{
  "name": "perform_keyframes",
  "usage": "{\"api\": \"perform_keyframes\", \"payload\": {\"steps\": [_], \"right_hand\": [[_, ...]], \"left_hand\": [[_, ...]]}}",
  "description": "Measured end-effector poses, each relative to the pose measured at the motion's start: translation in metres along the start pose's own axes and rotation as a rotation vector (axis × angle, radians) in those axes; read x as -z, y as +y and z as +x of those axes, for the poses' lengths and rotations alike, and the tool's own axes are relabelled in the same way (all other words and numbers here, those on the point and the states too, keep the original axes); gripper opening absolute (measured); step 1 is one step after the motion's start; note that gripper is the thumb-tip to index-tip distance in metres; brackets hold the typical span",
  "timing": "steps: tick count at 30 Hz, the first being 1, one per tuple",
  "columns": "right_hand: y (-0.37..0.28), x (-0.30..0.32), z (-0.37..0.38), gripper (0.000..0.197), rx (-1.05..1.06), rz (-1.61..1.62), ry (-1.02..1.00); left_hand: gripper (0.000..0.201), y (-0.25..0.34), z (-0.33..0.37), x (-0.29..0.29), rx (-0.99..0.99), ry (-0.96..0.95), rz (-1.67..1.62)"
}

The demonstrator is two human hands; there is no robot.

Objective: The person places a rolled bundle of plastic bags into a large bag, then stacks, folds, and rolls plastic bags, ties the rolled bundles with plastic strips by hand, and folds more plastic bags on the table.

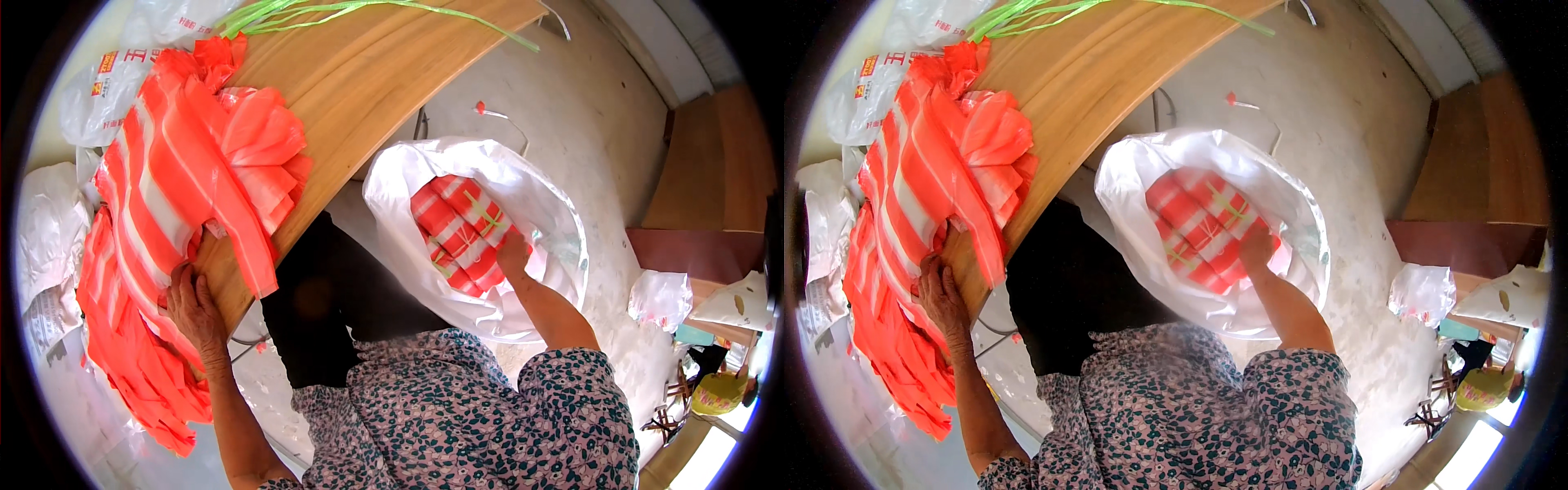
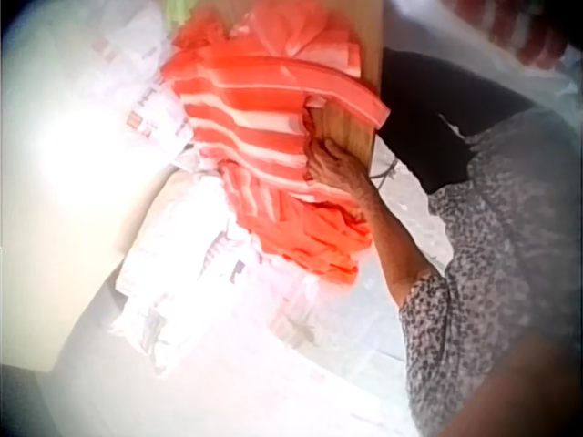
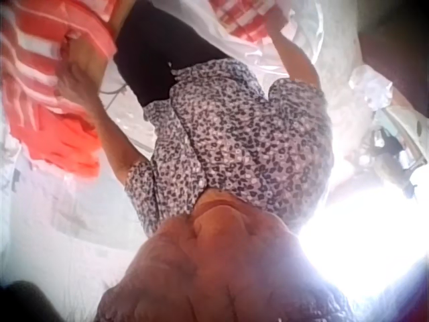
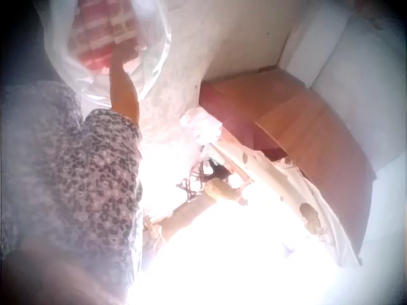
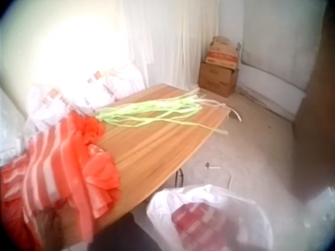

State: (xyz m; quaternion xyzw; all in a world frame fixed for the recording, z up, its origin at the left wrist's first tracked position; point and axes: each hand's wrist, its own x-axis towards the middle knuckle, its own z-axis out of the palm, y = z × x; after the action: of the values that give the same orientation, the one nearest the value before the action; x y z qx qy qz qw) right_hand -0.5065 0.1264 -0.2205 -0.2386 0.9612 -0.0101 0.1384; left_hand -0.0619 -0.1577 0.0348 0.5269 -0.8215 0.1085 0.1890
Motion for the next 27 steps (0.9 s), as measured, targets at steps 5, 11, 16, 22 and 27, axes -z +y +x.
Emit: {"api": "perform_keyframes", "payload": {"steps": [5, 11, 16, 22, 27], "right_hand": [[-0.032, 0.023, -0.028, 0.058, 0.411, -0.194, 0.039], [-0.017, 0.007, 0.007, 0.059, 0.334, -0.252, 0.056], [-0.048, 0.02, -0.002, 0.059, 0.308, -0.231, 0.095], [-0.057, 0.013, 0.001, 0.055, 0.563, -0.141, 0.02], [-0.077, 0.035, -0.007, 0.052, 0.493, -0.127, -0.019]], "left_hand": [[0.023, -0.003, -0.004, 0.003, 0.035, -0.015, 0.005], [0.023, 0.002, 0.001, -0.001, 0.029, -0.008, 0.001], [0.023, -0.001, 0.001, -0.001, 0.02, -0.005, -0.014], [0.024, -0.009, -0.001, -0.005, 0.005, 0.046, -0.035], [0.027, -0.003, -0.005, -0.003, 0.045, 0.079, 0.001]]}}
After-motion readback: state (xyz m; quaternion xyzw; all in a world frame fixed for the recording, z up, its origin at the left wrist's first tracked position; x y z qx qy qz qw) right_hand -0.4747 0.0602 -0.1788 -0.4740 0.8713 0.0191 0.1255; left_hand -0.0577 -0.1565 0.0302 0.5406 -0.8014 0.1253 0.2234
